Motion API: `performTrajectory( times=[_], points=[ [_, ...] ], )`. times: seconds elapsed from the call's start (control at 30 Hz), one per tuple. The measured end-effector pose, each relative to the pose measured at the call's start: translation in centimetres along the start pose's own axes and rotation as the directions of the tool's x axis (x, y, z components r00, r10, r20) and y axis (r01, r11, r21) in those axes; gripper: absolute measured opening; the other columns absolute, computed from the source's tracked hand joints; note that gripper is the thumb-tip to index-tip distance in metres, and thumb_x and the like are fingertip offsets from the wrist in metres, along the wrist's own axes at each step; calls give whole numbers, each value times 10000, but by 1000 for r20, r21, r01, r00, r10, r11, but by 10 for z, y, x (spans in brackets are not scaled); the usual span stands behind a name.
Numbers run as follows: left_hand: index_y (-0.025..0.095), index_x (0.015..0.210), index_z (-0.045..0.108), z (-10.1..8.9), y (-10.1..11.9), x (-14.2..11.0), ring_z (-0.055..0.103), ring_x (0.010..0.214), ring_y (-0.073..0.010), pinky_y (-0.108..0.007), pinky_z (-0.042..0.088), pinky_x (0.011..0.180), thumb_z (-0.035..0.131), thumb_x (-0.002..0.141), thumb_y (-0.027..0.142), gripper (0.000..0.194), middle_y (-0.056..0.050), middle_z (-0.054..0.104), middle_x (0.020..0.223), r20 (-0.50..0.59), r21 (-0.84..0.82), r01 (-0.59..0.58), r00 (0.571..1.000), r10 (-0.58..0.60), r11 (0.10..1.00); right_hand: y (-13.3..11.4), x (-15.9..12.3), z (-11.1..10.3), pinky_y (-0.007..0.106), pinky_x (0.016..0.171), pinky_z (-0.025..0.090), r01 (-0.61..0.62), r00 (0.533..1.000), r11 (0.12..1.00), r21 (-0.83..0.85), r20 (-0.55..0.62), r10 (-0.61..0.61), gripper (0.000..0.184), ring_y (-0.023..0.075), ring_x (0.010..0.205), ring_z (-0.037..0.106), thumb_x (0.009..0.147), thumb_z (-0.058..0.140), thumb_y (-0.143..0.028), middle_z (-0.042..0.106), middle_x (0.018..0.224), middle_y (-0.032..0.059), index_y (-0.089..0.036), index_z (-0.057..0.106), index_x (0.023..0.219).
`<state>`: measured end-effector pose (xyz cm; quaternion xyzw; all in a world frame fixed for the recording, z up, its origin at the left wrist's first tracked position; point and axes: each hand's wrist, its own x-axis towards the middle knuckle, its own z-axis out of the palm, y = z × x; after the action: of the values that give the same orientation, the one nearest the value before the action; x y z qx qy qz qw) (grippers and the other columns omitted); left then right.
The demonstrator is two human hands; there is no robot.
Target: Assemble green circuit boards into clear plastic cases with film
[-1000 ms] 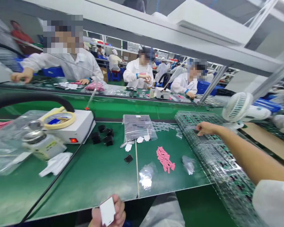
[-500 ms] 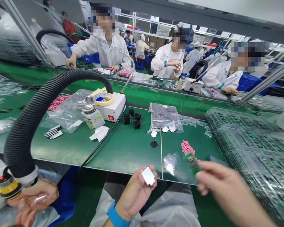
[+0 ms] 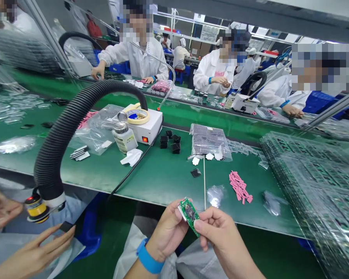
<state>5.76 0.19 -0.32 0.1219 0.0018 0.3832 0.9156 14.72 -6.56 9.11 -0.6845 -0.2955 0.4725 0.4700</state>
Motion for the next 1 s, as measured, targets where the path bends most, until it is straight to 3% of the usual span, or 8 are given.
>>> performTrajectory(
  times=[0.47,0.8,1.0],
  points=[
    [164,942,697,-2,1,0,620,743,-143,-243,453,703,805,594,400,434,-47,708,816,-6,-18,-11,1000,11,1000,6,-1,7,175,401,404,39,998,999,-11,-55,-40,419,51,418,492,575,803,-459,570,540,-32,-145,582,742],
    [164,933,696,-4,0,2,601,755,-141,-246,465,690,807,580,419,449,-44,686,821,-5,-7,-5,1000,5,1000,4,1,7,172,387,395,35,997,998,-47,-73,-38,436,51,394,479,557,807,-479,550,488,-41,-140,583,715],
    [155,925,702,-3,5,1,577,659,-123,-227,451,618,842,507,417,513,-37,674,760,-28,67,-3,1000,5,998,3,-2,7,159,364,335,12,999,1000,-29,-46,-14,436,37,345,433,572,794,-491,537,442,-53,-147,551,686]
  ],
)
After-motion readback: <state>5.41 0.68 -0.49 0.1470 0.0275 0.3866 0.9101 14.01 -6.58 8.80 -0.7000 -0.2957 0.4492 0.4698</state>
